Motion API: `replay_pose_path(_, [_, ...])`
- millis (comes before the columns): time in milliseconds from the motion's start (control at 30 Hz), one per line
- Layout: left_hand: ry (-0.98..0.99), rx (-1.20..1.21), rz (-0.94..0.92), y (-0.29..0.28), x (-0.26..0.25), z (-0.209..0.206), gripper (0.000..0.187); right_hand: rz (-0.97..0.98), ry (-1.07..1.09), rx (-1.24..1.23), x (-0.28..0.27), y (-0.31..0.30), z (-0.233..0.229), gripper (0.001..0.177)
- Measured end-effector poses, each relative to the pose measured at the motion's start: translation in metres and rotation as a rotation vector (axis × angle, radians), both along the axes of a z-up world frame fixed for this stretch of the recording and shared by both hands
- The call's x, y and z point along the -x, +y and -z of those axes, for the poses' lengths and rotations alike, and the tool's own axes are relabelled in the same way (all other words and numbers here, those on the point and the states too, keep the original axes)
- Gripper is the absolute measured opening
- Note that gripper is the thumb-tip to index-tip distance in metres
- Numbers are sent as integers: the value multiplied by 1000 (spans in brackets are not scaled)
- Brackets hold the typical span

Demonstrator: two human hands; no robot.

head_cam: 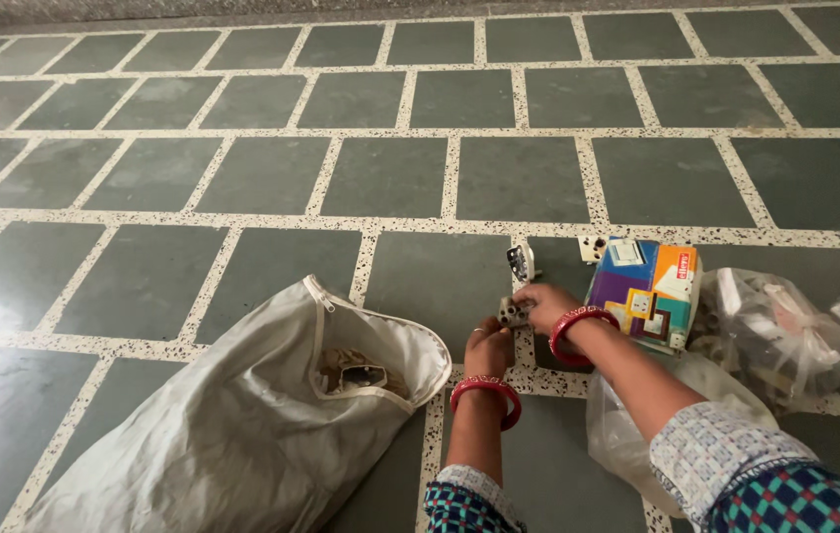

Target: The person unpacks several items from shopping bags onto the floor, including a box, a plastic cup, and paper slips, and then gathers smaller metal parts into a white cloth bag.

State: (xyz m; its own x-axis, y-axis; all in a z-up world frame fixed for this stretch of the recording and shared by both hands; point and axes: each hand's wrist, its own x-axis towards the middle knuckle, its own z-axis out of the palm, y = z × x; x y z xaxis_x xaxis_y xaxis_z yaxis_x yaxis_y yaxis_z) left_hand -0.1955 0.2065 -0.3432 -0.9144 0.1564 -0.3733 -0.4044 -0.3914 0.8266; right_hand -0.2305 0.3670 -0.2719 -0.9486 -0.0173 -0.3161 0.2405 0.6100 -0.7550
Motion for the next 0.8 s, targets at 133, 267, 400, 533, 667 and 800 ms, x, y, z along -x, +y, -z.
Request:
replay_pose_path(133, [127,-122,52,-1,6,13,40,134,-151,168,-14,-8,-33,45])
replay_pose_path(267, [-49,5,-41,-15,6,-30,50,202,-156,244,-17,-22,-66,43])
replay_pose_path(400, [18,27,-53,-46,-5,-100,53,157,-117,312,-9,-43,-98,40])
replay_pose_path(533, [72,100,-84,-92,-25,-161,56,100,-94,292,-14,-84,-137,37])
replay_pose_path(667, [85,123,-138,-147,-48,-199,54,-11,-85,285,-29,-137,-167,35])
replay_pose_path(800, [86,228,-152,-193,-58,-202,54,-74,-52,304,-32,-185,-172,38])
